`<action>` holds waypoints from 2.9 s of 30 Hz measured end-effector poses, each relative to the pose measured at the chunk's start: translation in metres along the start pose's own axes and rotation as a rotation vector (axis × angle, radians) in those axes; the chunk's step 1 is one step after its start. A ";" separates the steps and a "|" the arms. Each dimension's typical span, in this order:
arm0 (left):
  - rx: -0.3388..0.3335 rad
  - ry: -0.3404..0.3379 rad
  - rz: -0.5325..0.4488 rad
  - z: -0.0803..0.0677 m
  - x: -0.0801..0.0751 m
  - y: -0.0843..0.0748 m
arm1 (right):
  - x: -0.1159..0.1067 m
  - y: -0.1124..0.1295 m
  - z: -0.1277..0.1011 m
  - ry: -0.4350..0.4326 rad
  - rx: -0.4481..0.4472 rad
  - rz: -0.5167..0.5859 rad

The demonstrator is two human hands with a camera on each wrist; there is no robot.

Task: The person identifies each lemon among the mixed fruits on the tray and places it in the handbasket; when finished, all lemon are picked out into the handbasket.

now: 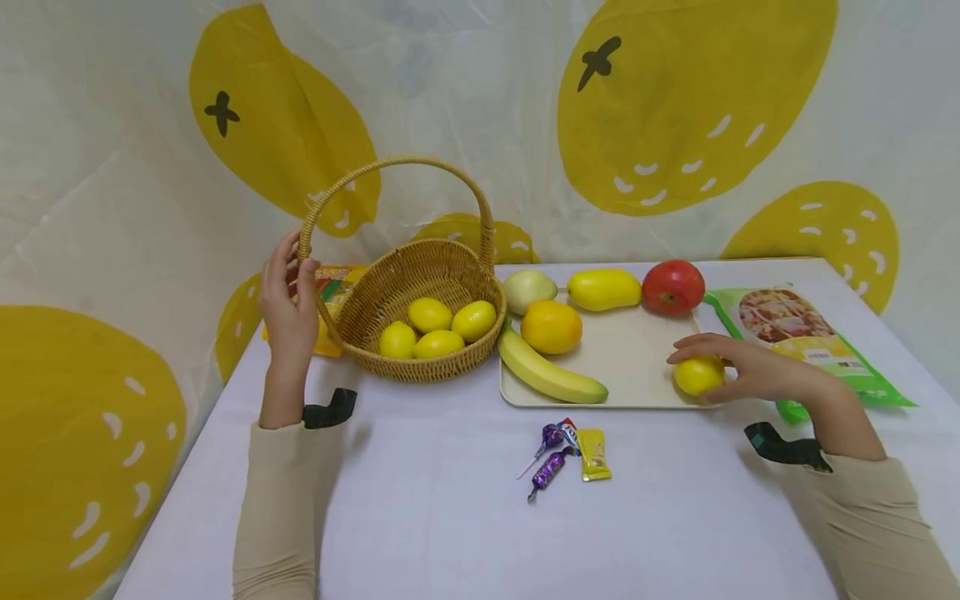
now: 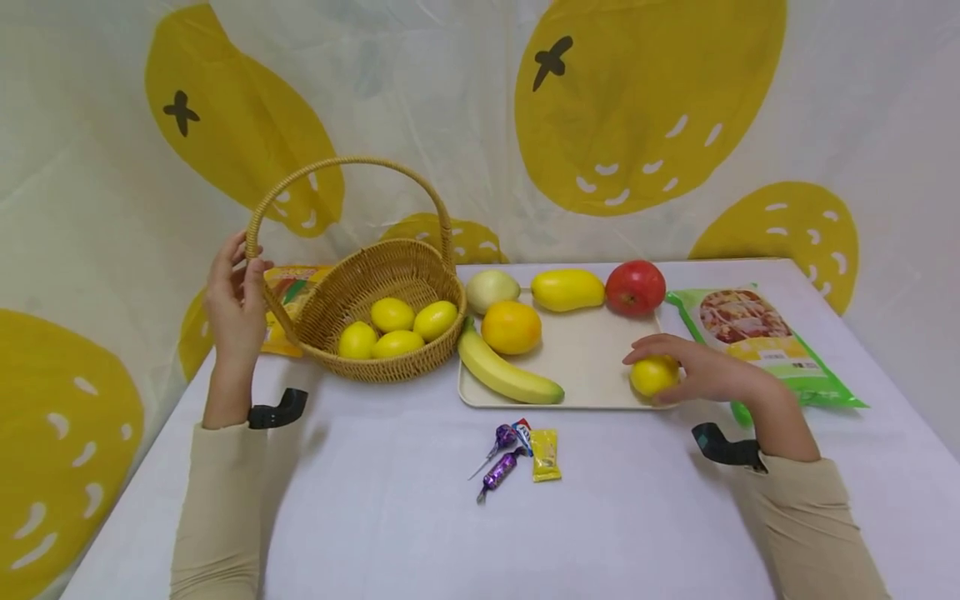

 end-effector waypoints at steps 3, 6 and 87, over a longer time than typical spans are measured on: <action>0.013 -0.001 0.000 0.000 0.000 0.000 | 0.002 -0.001 -0.001 0.003 -0.017 0.013; 0.014 -0.002 0.005 -0.001 0.000 0.001 | 0.004 -0.002 -0.001 0.018 -0.007 0.050; 0.038 -0.010 0.019 0.003 0.001 -0.001 | 0.087 0.118 0.245 -0.196 -0.268 0.256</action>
Point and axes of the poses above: each hand's wrist, its own z-axis towards the middle knuckle, its own x-axis out of the palm, y = z × x, the point moved 3 cm from there along z, towards the middle knuckle, and after that the axes turned 14 degrees about -x, right-handed, at the moved point
